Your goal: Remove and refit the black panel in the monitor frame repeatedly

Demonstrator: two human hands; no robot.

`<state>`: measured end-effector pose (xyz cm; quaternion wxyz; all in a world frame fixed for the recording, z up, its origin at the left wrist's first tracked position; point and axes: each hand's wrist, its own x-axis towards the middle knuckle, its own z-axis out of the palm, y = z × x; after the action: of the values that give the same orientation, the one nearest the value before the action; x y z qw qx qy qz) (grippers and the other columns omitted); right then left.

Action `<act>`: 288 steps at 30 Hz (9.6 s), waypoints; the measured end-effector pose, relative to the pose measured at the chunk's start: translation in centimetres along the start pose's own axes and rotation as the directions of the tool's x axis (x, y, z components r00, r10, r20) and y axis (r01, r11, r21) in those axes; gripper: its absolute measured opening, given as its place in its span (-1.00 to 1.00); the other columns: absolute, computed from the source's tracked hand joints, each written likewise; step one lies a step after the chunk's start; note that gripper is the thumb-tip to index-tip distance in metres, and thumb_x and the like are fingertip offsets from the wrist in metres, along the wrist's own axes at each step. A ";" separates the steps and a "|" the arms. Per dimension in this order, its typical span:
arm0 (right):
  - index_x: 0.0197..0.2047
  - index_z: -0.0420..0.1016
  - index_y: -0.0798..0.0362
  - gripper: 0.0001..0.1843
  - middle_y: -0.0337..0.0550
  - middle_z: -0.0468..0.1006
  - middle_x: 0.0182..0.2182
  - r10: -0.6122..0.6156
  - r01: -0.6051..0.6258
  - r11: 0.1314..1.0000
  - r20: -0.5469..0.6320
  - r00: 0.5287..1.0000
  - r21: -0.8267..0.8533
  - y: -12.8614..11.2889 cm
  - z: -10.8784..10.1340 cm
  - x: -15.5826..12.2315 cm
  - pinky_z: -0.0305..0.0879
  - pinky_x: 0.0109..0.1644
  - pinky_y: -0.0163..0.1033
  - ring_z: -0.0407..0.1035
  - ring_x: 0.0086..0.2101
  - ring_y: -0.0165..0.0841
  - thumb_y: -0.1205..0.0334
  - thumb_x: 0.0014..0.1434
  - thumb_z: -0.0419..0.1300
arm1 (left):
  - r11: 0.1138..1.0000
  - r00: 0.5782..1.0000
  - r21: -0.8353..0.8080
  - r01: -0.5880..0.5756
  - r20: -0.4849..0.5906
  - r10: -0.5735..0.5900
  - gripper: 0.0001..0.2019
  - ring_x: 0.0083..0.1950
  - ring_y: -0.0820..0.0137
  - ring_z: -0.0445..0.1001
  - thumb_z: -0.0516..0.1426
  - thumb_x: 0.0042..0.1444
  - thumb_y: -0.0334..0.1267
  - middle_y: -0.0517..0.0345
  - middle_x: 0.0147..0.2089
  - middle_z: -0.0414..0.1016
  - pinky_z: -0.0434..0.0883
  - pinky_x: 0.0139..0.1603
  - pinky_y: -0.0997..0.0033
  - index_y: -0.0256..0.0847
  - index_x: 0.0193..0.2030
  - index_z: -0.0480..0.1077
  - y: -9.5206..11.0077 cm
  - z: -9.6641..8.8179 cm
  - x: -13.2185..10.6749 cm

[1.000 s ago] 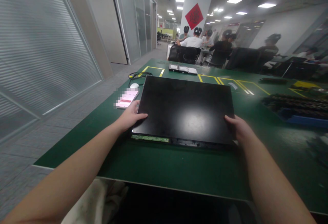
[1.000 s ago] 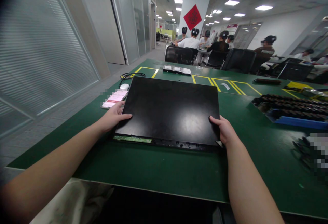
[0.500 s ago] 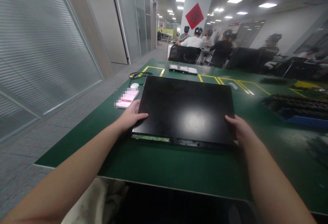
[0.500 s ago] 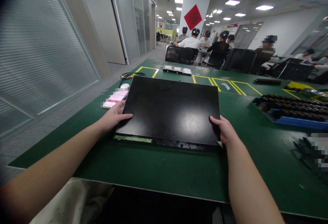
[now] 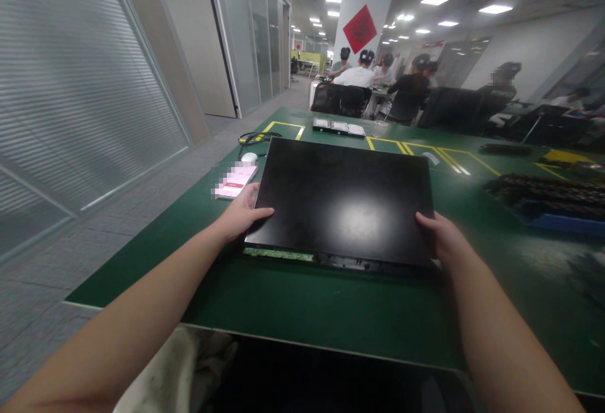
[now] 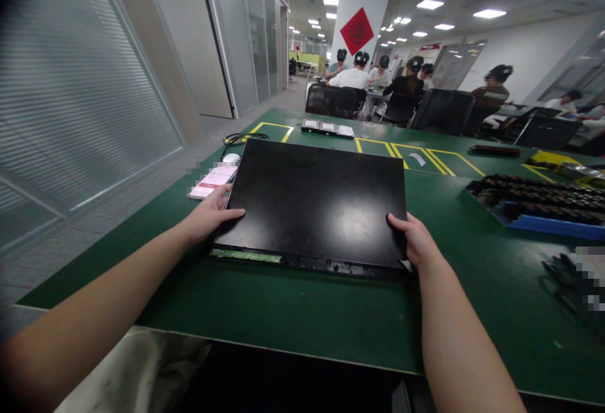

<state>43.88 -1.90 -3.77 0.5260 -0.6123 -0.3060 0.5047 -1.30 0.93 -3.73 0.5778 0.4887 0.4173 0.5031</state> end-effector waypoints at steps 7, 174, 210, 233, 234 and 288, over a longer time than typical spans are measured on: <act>-0.12 0.52 -0.08 -0.64 -0.11 0.69 -0.31 0.005 -0.005 1.000 -0.005 1.000 0.008 0.0 0.0 0.0 0.55 -0.33 -0.04 0.59 -0.36 -0.12 0.27 -0.04 0.38 | 1.000 1.000 0.018 0.010 0.005 -0.010 -0.32 0.00 0.02 0.67 0.42 -0.16 -0.46 0.04 -0.09 0.67 0.50 0.14 -0.13 -0.16 0.09 0.24 -0.2 -0.3 0.1; -0.09 0.53 -0.11 -0.60 -0.12 0.70 -0.26 -0.044 0.042 0.989 -0.011 0.999 -0.139 0.4 -0.2 0.6 0.52 -0.32 -0.10 0.59 -0.31 -0.12 0.14 -0.06 0.40 | 1.000 1.000 0.021 0.019 0.006 -0.019 -0.38 0.21 0.00 0.56 0.40 -0.15 -0.49 0.03 0.05 0.64 0.42 0.26 -0.17 -0.14 0.04 0.26 0.1 0.0 0.0; -0.12 0.51 -0.13 -0.66 -0.13 0.70 -0.27 -0.073 0.073 0.986 0.009 0.997 -0.151 0.5 -0.2 0.5 0.54 -0.31 -0.07 0.60 -0.29 -0.11 0.12 -0.01 0.39 | 1.000 1.000 0.007 0.022 0.010 -0.023 -0.39 0.22 0.00 0.54 0.39 -0.13 -0.51 -0.03 0.10 0.61 0.41 0.26 -0.17 -0.15 0.04 0.27 0.3 0.1 -0.1; -0.08 0.53 -0.13 -0.61 -0.13 0.69 -0.28 -0.076 0.076 0.984 0.007 0.997 -0.163 0.6 -0.4 0.7 0.51 -0.30 -0.07 0.59 -0.30 -0.11 0.10 -0.03 0.38 | 0.999 1.000 0.028 0.018 0.018 -0.018 -0.39 0.22 -0.01 0.54 0.40 -0.15 -0.48 -0.03 0.07 0.61 0.40 0.26 -0.18 -0.15 0.02 0.25 0.2 0.0 0.0; -0.09 0.53 -0.12 -0.62 -0.14 0.69 -0.28 -0.074 0.074 0.985 0.004 0.997 -0.157 0.6 -0.4 0.7 0.51 -0.30 -0.08 0.59 -0.30 -0.12 0.11 -0.03 0.39 | 0.999 1.000 0.027 0.019 0.020 -0.019 -0.39 0.21 -0.01 0.54 0.40 -0.15 -0.48 -0.03 0.06 0.61 0.40 0.26 -0.18 -0.15 0.02 0.25 0.2 0.0 0.0; -0.07 0.52 -0.14 -0.59 -0.14 0.69 -0.28 -0.029 0.028 0.993 -0.006 1.000 -0.113 0.0 -0.1 0.1 0.54 -0.29 -0.01 0.59 -0.32 -0.10 0.18 -0.05 0.38 | 0.999 0.999 0.034 0.031 0.029 -0.032 -0.40 0.09 0.05 0.63 0.38 -0.13 -0.51 0.05 -0.03 0.65 0.49 0.17 -0.09 -0.13 0.02 0.23 0.4 -0.1 -0.1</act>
<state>44.02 -1.81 -3.84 0.4988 -0.6385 -0.3409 0.4767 -1.47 0.84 -3.36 0.5835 0.4991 0.4248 0.4795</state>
